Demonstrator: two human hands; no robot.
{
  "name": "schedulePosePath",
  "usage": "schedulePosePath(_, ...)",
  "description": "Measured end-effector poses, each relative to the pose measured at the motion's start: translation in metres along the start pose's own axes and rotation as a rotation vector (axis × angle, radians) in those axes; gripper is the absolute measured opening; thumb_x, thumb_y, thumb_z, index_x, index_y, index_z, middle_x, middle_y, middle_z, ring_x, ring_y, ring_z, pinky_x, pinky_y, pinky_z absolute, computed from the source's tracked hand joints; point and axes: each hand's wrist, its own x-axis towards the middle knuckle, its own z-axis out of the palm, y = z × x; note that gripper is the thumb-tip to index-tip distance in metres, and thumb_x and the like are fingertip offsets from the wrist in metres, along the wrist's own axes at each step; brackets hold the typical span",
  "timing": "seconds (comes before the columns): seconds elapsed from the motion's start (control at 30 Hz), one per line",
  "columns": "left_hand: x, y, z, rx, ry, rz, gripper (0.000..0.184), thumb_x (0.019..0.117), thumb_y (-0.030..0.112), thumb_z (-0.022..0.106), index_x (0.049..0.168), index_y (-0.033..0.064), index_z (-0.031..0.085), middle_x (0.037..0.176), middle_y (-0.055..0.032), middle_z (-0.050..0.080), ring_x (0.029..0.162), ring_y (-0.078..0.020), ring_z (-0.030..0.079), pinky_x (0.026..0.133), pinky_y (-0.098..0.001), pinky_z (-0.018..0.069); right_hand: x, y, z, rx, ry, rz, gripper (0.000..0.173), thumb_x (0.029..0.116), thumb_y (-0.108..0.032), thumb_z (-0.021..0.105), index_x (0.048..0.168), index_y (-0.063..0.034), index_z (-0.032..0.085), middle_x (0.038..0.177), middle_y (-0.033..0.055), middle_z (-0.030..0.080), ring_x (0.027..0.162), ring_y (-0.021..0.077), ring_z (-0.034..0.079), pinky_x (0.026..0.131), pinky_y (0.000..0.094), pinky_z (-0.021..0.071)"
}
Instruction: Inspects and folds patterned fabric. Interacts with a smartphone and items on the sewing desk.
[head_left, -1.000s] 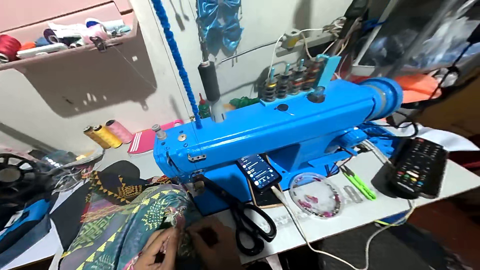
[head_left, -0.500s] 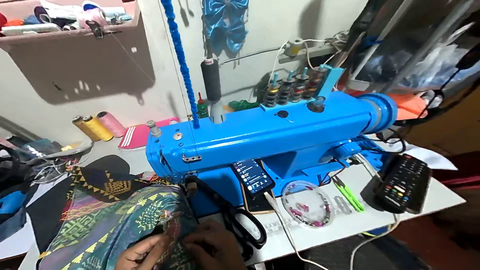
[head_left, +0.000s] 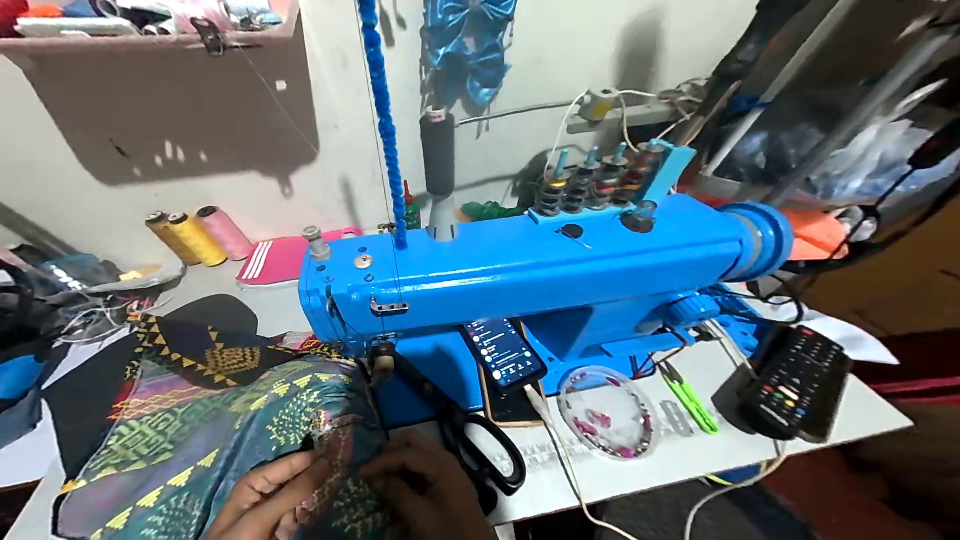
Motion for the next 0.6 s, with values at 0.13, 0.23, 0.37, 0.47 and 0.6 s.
schedulePosePath(0.13,0.001,-0.003,-0.004,-0.074,-0.066,-0.041,0.036,0.0989,0.006,0.052,0.087,0.0280,0.079,0.078,0.0130,0.073,0.067,0.0060,0.063,0.064,-0.0128,0.0527,-0.002,0.000,0.004,0.036,0.016,0.013,0.016,0.0926,0.002,0.064,0.103,0.0046,0.075,0.104,0.0138,0.070,0.094,0.0073,0.067,0.082,0.0189,0.0555)
schedulePosePath(0.23,0.000,-0.008,-0.006,-0.091,-0.086,-0.027,0.034,0.0988,0.009,0.055,0.088,0.0300,0.080,0.080,0.0133,0.073,0.068,0.0063,0.063,0.062,-0.0125,0.0517,-0.004,0.002,0.008,0.105,0.017,0.028,0.014,0.0928,0.003,0.064,0.102,0.0062,0.074,0.103,0.0124,0.070,0.091,0.0050,0.066,0.080,0.0176,0.0560)
schedulePosePath(0.37,-0.003,-0.010,-0.004,-0.080,-0.083,-0.005,0.030,0.0994,0.012,0.059,0.094,0.0309,0.081,0.089,0.0122,0.077,0.076,0.0051,0.067,0.068,-0.0145,0.0552,-0.006,-0.001,0.011,0.182,0.013,0.081,0.013,0.0926,0.003,0.064,0.102,0.0073,0.073,0.102,0.0105,0.070,0.087,0.0026,0.066,0.078,0.0175,0.0564)
schedulePosePath(0.47,-0.005,-0.014,-0.002,-0.059,-0.067,0.030,0.030,0.0996,0.011,0.059,0.095,0.0310,0.081,0.090,0.0131,0.077,0.076,0.0053,0.068,0.069,-0.0149,0.0556,-0.008,-0.004,0.013,0.193,0.022,0.125,0.012,0.0920,0.003,0.065,0.101,0.0078,0.072,0.099,0.0090,0.070,0.083,0.0010,0.065,0.075,0.0169,0.0561)
schedulePosePath(0.6,-0.005,-0.022,-0.004,-0.061,-0.062,0.058,0.027,0.0986,0.012,0.061,0.095,0.0299,0.081,0.089,0.0122,0.076,0.076,0.0046,0.067,0.069,-0.0153,0.0552,-0.011,-0.004,0.015,0.189,0.035,0.165,0.012,0.0918,0.003,0.065,0.100,0.0072,0.073,0.096,0.0077,0.071,0.079,0.0001,0.065,0.074,0.0171,0.0563)
